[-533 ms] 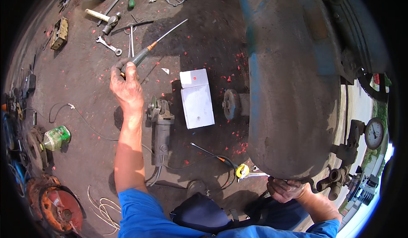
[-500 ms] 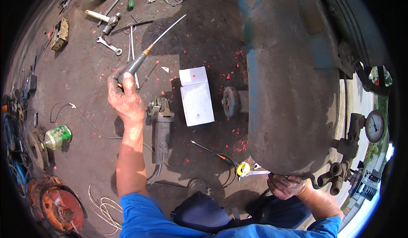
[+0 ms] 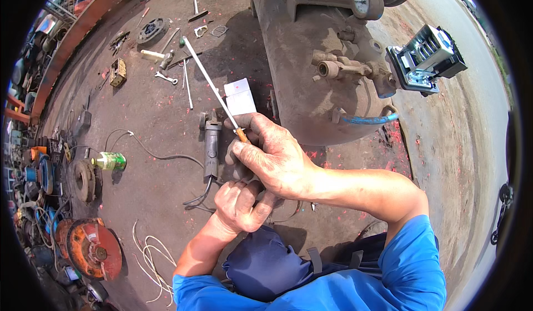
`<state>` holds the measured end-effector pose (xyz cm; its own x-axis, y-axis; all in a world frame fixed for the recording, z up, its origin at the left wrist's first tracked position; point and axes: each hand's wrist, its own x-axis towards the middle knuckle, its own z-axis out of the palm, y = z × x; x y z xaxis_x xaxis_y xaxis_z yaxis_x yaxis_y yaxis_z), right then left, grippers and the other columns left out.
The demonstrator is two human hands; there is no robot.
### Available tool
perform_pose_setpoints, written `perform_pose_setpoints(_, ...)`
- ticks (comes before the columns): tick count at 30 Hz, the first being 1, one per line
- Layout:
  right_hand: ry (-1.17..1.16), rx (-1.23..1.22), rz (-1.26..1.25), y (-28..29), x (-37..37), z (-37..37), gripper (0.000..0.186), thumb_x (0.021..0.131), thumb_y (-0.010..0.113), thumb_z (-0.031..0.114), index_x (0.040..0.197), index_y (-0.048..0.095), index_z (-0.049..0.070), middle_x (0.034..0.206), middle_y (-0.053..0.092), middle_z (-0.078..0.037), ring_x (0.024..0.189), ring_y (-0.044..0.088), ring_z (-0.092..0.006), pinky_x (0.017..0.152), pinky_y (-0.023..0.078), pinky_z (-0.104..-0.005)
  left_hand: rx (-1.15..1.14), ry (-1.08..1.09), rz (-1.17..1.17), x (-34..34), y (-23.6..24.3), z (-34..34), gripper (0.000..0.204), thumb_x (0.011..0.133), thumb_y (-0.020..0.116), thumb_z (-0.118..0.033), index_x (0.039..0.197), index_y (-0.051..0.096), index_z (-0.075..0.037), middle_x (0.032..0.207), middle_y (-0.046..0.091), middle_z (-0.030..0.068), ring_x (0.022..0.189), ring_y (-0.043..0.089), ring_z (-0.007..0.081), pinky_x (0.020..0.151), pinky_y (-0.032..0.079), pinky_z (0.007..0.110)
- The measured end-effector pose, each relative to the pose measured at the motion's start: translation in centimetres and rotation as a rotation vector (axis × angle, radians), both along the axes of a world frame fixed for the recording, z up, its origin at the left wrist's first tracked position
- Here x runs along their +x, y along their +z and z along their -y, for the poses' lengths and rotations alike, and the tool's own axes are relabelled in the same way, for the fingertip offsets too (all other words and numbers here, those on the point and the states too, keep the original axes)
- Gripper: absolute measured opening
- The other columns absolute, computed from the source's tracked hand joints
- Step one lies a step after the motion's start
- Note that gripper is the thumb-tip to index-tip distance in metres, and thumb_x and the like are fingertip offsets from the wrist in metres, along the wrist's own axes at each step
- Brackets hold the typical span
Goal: The person sits on the ground in a cluttered workshop and works on a small mechanical component. They use a wrench, pliers, and a screwdriver to disassemble, adjust, and reassemble parts of the component.
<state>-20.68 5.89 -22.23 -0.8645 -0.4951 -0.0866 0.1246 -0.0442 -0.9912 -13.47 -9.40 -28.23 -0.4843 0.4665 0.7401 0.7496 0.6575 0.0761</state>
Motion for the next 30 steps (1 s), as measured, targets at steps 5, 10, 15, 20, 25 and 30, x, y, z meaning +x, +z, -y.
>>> perform_pose_setpoints(5,0.388,0.544,-0.545,0.7,3.5,-8.8,0.020,0.095,0.059,0.013,0.110,0.059,-0.001,0.082,0.066,-0.025,0.082,0.065,-0.0454,0.068,0.052,-0.0523,-0.223,0.147,-0.138,2.4,5.1,-2.0,0.036,0.095,0.068,-0.032,0.123,0.070,-0.010,0.091,0.066,0.0009,0.059,0.050,0.0127,0.051,0.041,0.029)
perform_pose_setpoints(10,0.430,0.892,-0.710,3.7,7.7,-20.9,0.031,0.089,0.061,0.015,0.118,0.062,0.005,0.090,0.068,-0.016,0.084,0.069,-0.0376,0.071,0.056,-0.0491,-0.530,0.020,-0.148,1.8,7.8,-8.6,0.010,0.077,0.068,-0.019,0.082,0.067,-0.010,0.072,0.054,-0.0030,0.064,0.049,0.0116,0.051,0.036,0.026)
perform_pose_setpoints(15,0.167,1.209,-1.160,5.1,11.8,-34.0,0.039,0.085,0.062,0.022,0.123,0.065,0.014,0.086,0.065,-0.005,0.084,0.065,-0.0247,0.071,0.054,-0.0399,-0.533,-0.142,0.134,1.1,9.5,-15.1,0.012,0.080,0.072,-0.019,0.081,0.063,-0.011,0.073,0.057,0.0005,0.067,0.056,0.0170,0.053,0.045,0.031)
perform_pose_setpoints(20,-0.647,1.158,-1.559,5.5,13.8,-40.0,0.032,0.077,0.067,0.016,0.109,0.070,0.015,0.096,0.063,-0.002,0.090,0.060,-0.0211,0.084,0.047,-0.0426,-0.165,-0.402,0.533,-0.6,9.4,-23.3,0.012,0.091,0.069,-0.016,0.087,0.067,-0.004,0.076,0.065,0.0082,0.070,0.064,0.0286,0.059,0.050,0.039)
perform_pose_setpoints(25,-0.698,0.355,-1.058,0.9,15.2,-41.9,0.029,0.076,0.078,0.004,0.102,0.064,0.005,0.080,0.063,-0.011,0.061,0.061,-0.0234,0.056,0.049,-0.0357,0.155,-0.413,1.191,-1.0,11.8,-28.8,0.030,0.102,0.061,-0.024,0.092,0.068,0.003,0.076,0.063,0.0072,0.066,0.059,0.0157,0.062,0.047,0.032)
perform_pose_setpoints(30,-0.340,-0.255,-0.222,2.6,14.2,-40.0,0.022,0.095,0.072,0.020,0.101,0.067,-0.001,0.087,0.067,-0.011,0.072,0.065,-0.0161,0.064,0.053,-0.0313,0.041,-0.682,1.081,-0.4,10.5,-32.9,0.025,0.098,0.067,-0.020,0.088,0.066,0.003,0.070,0.055,0.0095,0.061,0.053,0.0193,0.057,0.043,0.034)
